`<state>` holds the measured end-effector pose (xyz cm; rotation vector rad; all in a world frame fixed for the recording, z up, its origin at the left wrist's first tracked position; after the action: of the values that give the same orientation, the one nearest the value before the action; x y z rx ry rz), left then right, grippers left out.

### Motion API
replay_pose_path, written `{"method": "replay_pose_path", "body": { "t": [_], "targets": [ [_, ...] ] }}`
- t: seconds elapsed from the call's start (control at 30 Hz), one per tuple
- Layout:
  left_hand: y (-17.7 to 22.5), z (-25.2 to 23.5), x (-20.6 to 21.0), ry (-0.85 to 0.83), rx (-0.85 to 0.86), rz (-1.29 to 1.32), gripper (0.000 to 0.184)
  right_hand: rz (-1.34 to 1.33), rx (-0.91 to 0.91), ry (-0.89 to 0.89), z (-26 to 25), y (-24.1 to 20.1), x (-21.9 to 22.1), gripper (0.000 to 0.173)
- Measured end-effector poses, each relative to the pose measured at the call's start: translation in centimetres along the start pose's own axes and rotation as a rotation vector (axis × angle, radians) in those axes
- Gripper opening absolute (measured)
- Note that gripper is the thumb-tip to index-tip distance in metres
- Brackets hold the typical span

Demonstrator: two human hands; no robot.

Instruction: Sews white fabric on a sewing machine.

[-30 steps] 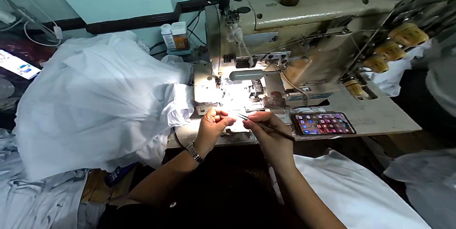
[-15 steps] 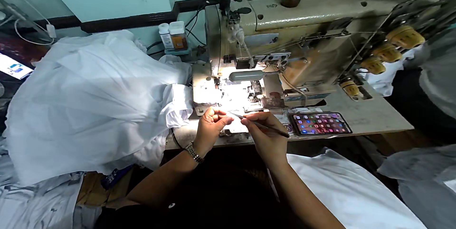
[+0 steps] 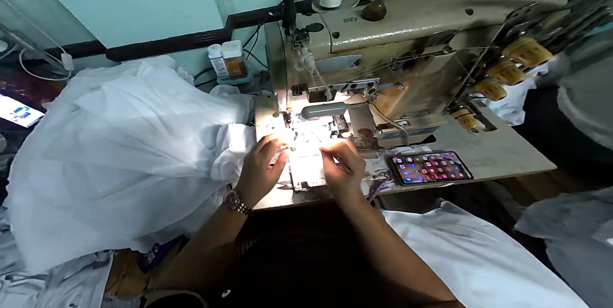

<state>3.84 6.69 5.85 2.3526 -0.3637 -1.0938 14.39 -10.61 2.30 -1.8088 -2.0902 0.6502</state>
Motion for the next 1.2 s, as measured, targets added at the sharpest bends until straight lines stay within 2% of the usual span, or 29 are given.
{"method": "replay_pose_path", "body": {
  "t": [0.03,0.13,0.2,0.43,1.2],
  "targets": [
    [-0.5,-0.8,0.0,-0.012,0.021,-0.097,0.028,0.026,0.006,-0.01,0.2,0.3,0.3,0.007],
    [-3.0,-2.8,1.1,-0.193,-0.028,-0.224,0.05,0.042,0.04,-0.007,0.8,1.1,0.9,0.01],
    [-4.5,-3.4,2.1,-0.219,-0.016,-0.278,0.056,0.039,0.049,0.007,0.9,1.3,1.0,0.011],
    [-4.6,-3.3,2.6,-0.152,0.007,-0.287,0.052,-0.001,0.061,0.035,0.6,2.1,0.8,0.014],
    [-4.6,-3.2,2.6,-0.129,0.015,-0.26,0.049,-0.014,0.121,0.02,0.4,2.7,1.3,0.011]
  ]
}}
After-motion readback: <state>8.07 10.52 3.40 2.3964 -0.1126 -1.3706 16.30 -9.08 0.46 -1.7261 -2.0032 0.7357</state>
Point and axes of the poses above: each hand's wrist, its own z-axis away from the middle knuckle, its own x-axis out of the palm, y = z × x, the point moved 5 cm from there along -z, towards the middle knuckle, and after that the axes turned 11 degrees about -x, right-handed, at the moved point
